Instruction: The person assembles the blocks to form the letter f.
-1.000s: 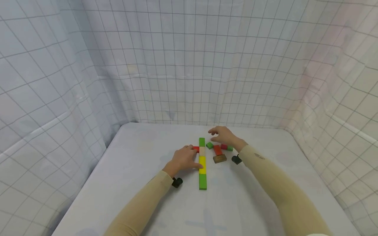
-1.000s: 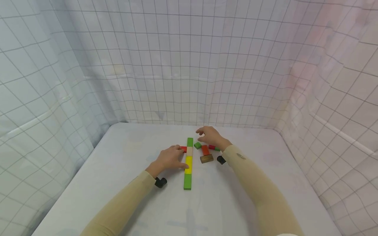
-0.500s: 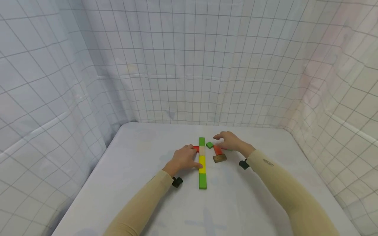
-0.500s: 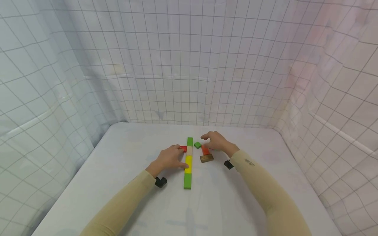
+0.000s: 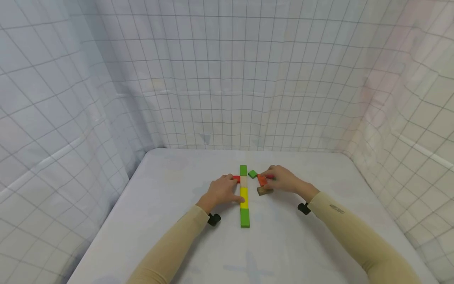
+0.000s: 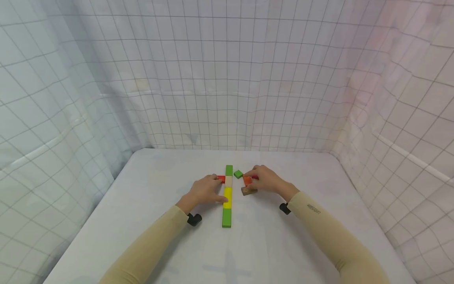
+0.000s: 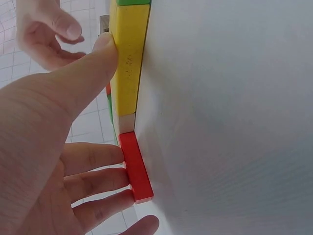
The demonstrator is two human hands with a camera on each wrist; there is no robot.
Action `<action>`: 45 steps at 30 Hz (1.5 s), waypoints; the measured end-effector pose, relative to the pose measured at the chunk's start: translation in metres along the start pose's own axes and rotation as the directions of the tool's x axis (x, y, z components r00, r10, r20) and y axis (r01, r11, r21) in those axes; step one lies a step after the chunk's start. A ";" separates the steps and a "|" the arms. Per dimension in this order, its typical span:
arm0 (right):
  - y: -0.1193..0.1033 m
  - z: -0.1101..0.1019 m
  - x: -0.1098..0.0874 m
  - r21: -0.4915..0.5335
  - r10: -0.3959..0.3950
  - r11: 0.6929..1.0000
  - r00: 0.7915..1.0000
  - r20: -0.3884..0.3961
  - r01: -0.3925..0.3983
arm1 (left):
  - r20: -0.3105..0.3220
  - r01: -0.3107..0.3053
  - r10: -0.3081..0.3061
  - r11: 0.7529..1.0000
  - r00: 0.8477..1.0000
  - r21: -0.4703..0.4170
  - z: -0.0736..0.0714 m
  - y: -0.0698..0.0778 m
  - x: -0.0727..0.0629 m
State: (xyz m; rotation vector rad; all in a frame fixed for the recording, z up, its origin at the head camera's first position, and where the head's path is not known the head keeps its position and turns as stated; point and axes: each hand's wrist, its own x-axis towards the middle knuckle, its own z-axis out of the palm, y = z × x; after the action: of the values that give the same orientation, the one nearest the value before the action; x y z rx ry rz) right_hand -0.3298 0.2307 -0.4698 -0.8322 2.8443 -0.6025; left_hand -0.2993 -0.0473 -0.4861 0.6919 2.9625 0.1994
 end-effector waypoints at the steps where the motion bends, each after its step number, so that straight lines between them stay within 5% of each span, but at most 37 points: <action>1: 0.000 0.002 -0.003 -0.006 0.009 1.000 1.000 0.004 -0.009 | -0.001 0.001 -0.001 1.000 1.000 0.001 0.000 0.000 0.000; 10: 0.001 0.018 -0.020 -0.085 0.004 0.996 1.000 0.026 -0.002 | -0.002 0.008 -0.008 1.000 1.000 0.002 -0.002 0.001 -0.001; 22: -0.002 0.025 -0.019 -0.124 -0.063 0.990 0.998 -0.002 0.062 | -0.003 0.001 -0.001 1.000 1.000 -0.005 -0.001 0.001 0.001; 34: -0.012 0.031 -0.014 -0.161 -0.057 0.985 0.998 -0.009 0.055 | -0.002 -0.001 0.001 1.000 1.000 0.000 0.000 0.001 0.000; 45: -0.021 0.035 0.007 -0.096 -0.006 0.995 0.999 -0.050 0.001 | 0.001 -0.004 0.004 1.000 1.000 0.014 0.000 -0.001 0.000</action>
State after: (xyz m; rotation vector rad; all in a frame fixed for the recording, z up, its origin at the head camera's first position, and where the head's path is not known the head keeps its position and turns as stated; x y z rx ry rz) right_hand -0.3179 0.1983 -0.4933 -0.8483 2.9386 -0.4967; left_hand -0.3000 -0.0481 -0.4862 0.6999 2.9641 0.1783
